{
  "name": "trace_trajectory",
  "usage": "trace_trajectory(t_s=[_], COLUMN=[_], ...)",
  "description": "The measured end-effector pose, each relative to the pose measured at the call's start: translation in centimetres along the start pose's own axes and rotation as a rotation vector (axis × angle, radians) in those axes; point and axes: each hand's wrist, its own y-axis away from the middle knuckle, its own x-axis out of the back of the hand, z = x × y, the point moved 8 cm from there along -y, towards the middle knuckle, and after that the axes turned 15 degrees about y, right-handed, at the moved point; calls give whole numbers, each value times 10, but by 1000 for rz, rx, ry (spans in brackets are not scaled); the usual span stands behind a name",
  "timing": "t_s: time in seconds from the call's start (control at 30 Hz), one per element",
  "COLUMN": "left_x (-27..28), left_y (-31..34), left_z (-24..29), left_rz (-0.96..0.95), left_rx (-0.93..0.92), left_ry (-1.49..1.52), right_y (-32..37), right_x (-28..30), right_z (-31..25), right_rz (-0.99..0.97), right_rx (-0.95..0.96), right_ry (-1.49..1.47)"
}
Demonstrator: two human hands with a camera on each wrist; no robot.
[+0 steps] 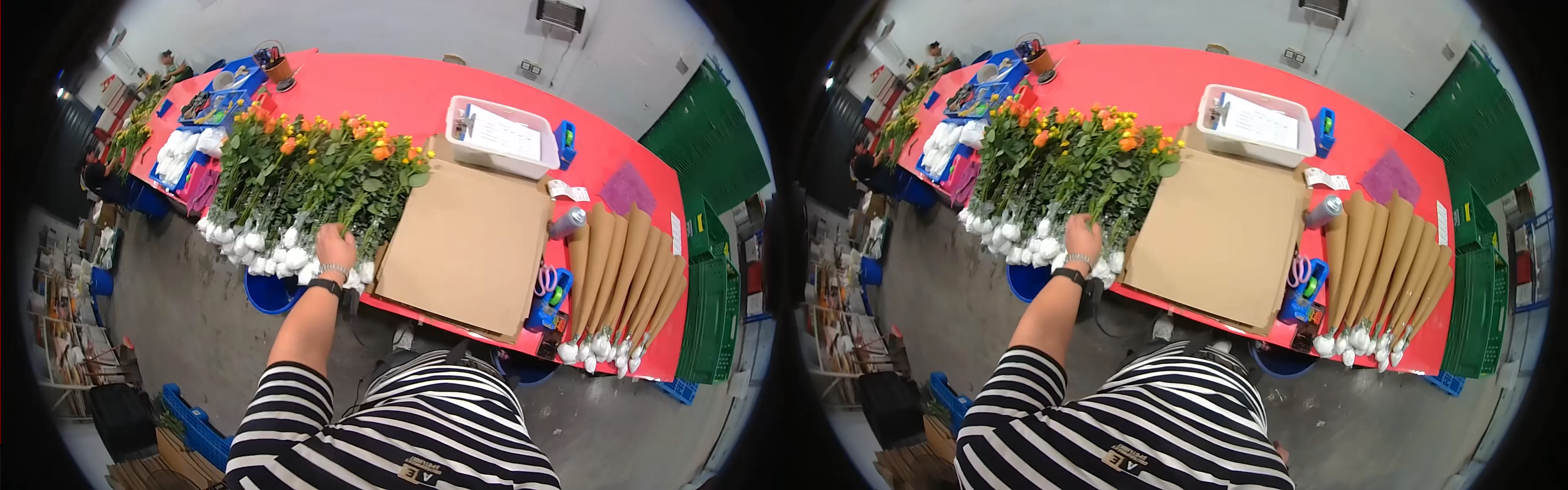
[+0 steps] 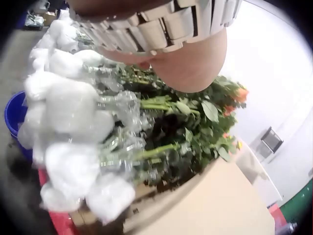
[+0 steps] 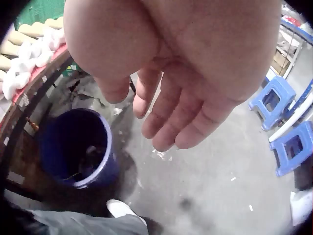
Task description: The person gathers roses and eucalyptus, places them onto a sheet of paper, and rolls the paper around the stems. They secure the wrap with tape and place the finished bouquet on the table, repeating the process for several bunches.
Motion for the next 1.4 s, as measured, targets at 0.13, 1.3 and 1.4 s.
trace_trajectory(t_s=[0.13, 1.3, 1.4], left_x=[26, 151, 113], left_y=[-57, -24, 10], left_z=[-57, 95, 123], left_rz=[102, -313, -530], left_rx=[109, -208, 127], left_ry=[-141, 453, 992], right_y=[26, 5, -19], right_x=[25, 8, 14], right_z=[-8, -159, -215], right_rz=[86, 6, -83], right_rx=[58, 359, 469], right_ry=[81, -13, -157])
